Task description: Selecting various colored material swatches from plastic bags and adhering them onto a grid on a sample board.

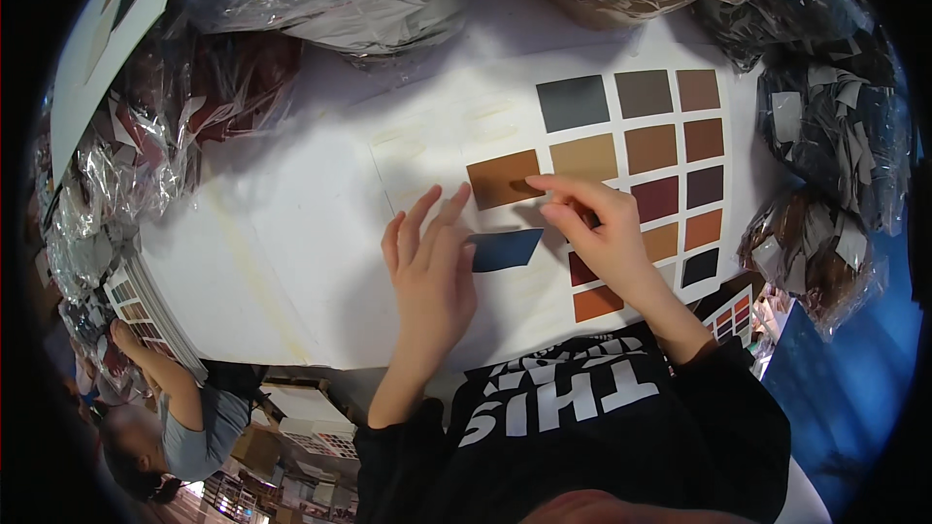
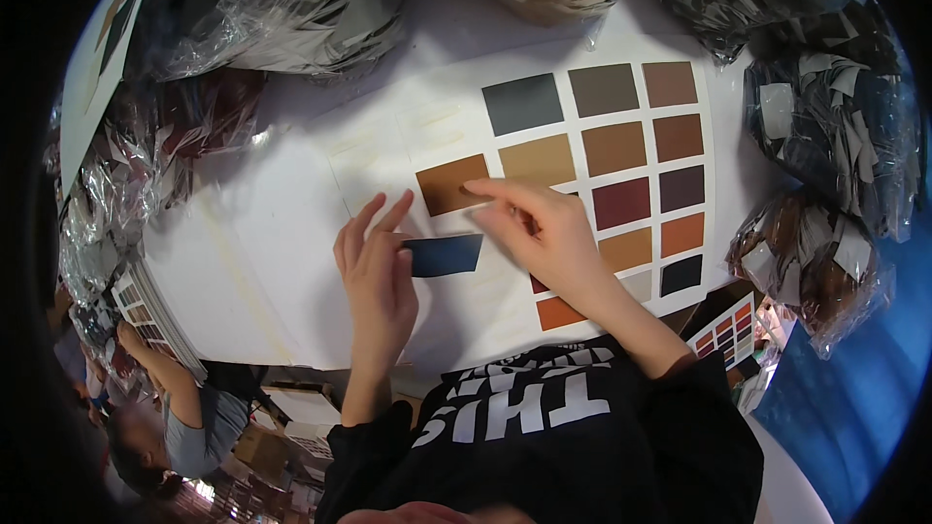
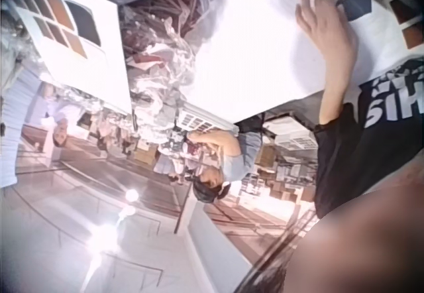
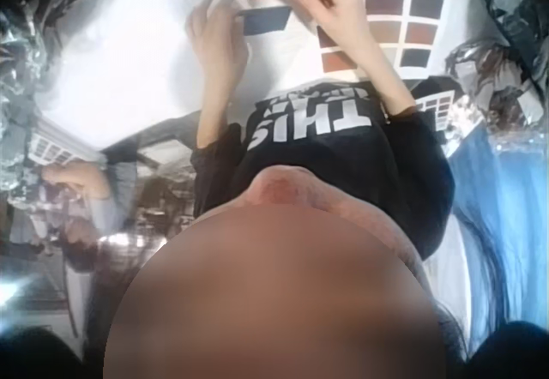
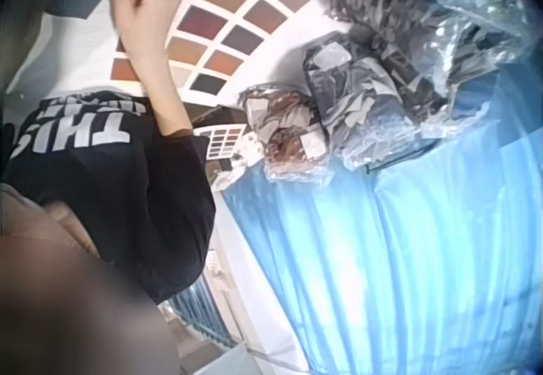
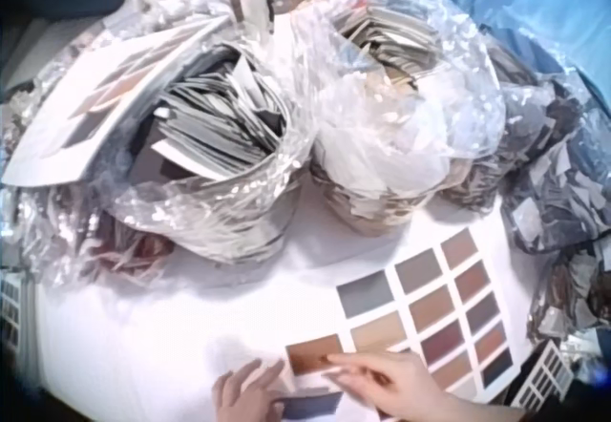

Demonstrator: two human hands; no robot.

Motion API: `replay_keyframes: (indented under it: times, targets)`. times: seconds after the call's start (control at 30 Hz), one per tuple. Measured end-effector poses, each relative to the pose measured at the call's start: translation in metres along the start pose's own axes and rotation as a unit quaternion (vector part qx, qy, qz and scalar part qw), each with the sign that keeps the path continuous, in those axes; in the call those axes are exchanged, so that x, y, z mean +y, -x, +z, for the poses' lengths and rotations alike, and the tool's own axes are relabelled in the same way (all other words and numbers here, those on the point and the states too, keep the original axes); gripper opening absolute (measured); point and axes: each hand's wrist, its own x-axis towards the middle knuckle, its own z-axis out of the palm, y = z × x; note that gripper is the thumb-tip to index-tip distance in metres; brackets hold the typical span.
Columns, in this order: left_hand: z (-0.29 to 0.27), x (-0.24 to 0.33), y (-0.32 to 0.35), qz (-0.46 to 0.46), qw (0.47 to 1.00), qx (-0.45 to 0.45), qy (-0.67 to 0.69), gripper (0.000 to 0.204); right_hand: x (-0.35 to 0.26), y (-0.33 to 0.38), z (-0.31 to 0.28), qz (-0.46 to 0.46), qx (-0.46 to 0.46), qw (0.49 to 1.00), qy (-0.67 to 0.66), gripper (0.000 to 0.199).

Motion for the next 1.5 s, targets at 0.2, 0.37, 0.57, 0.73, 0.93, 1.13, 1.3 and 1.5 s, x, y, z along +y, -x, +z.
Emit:
replay_keyframes:
  times: [0.2, 0.37, 0.57, 0.73, 0.93, 1.13, 1.3, 1.5]
  targets:
    - [0.002, 0.002, -0.005, -0.057, 0.990, 0.095, 0.084, 0.008, 0.002, -0.005, 0.008, 0.134, -0.110, 0.938, -0.299, 0.014]
    - [0.004, -0.001, -0.014, -0.062, 0.990, 0.117, 0.057, 0.011, -0.010, -0.025, 0.014, 0.121, -0.084, 0.942, -0.300, 0.009]
    - [0.005, -0.012, -0.028, -0.043, 0.985, 0.161, -0.046, 0.023, -0.003, -0.066, 0.005, 0.089, 0.020, 0.979, -0.183, 0.013]
    - [0.005, -0.028, -0.034, -0.007, 0.992, 0.097, -0.074, 0.031, 0.007, -0.085, 0.002, 0.117, 0.021, 0.980, -0.159, 0.013]
    - [0.008, -0.037, -0.041, 0.042, 0.994, 0.031, -0.100, 0.039, 0.005, -0.085, 0.005, 0.126, 0.019, 0.983, -0.130, 0.015]
    - [0.006, -0.037, -0.055, 0.091, 0.988, -0.012, -0.122, 0.043, 0.007, -0.085, 0.006, 0.117, 0.023, 0.984, -0.133, 0.016]
    - [0.004, -0.036, -0.059, 0.098, 0.980, -0.043, -0.166, 0.044, 0.003, -0.086, 0.005, 0.117, 0.027, 0.987, -0.109, 0.019]
    - [0.008, -0.031, -0.060, 0.104, 0.975, -0.035, -0.194, 0.048, -0.002, -0.087, 0.000, 0.056, 0.069, 0.993, 0.081, 0.026]
